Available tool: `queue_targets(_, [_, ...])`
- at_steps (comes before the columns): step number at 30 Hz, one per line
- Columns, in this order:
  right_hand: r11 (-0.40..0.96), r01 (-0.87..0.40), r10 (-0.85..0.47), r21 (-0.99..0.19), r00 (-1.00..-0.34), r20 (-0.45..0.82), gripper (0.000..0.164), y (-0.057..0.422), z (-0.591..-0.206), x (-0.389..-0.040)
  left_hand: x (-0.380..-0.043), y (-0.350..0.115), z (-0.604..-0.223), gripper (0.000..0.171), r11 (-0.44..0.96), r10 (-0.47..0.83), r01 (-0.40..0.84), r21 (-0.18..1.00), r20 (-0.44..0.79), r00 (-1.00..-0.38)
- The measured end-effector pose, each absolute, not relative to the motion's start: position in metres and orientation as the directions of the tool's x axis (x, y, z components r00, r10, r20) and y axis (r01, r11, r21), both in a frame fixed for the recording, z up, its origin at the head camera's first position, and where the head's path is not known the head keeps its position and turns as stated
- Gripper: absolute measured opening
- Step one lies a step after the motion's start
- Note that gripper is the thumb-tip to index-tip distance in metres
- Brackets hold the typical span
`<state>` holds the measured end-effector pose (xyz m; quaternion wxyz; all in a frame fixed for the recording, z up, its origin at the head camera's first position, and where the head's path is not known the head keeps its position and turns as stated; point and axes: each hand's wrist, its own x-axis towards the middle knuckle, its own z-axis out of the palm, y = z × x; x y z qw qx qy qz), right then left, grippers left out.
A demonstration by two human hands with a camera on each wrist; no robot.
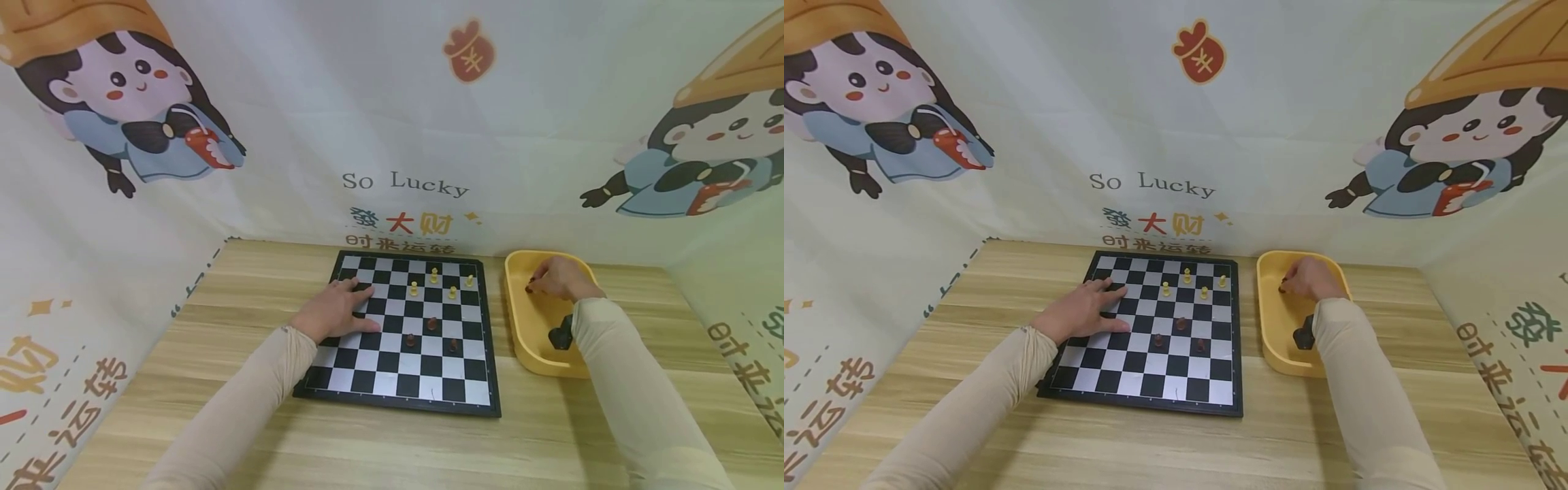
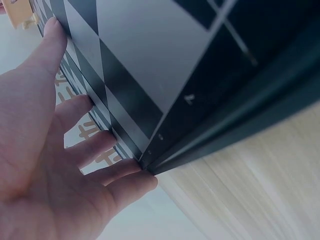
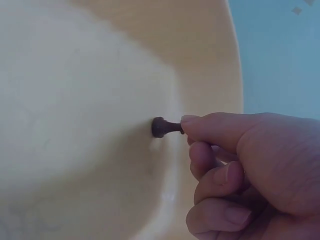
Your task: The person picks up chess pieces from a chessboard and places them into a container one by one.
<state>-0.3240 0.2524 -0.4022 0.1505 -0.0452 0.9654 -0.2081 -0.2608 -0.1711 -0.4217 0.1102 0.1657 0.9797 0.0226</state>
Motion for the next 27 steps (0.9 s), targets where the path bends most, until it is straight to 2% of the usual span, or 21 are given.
queue_targets(14, [0.872,-0.086,-0.192,-0.483,-0.966,-0.175,0.035,0.253,-0.384,-0.317,-0.262,-0.167,-0.421,0.091,0.944,0.33,0.319,0.083,-0.2,-0.923])
queue_targets(21, [0.852,-0.101,-0.185,-0.513,-0.976,-0.114,0.042,0.243,-0.38,-0.311,-0.26,-0.167,-0.417,0.09,0.944,0.329,0.322,0.071,-0.207,-0.921])
queue_targets(27, [0.837,-0.125,-0.194,-0.533,-0.978,-0.074,0.042,0.23,-0.373,-0.3,-0.259,-0.167,-0.418,0.09,0.939,0.344,0.34,0.055,-0.195,-0.919])
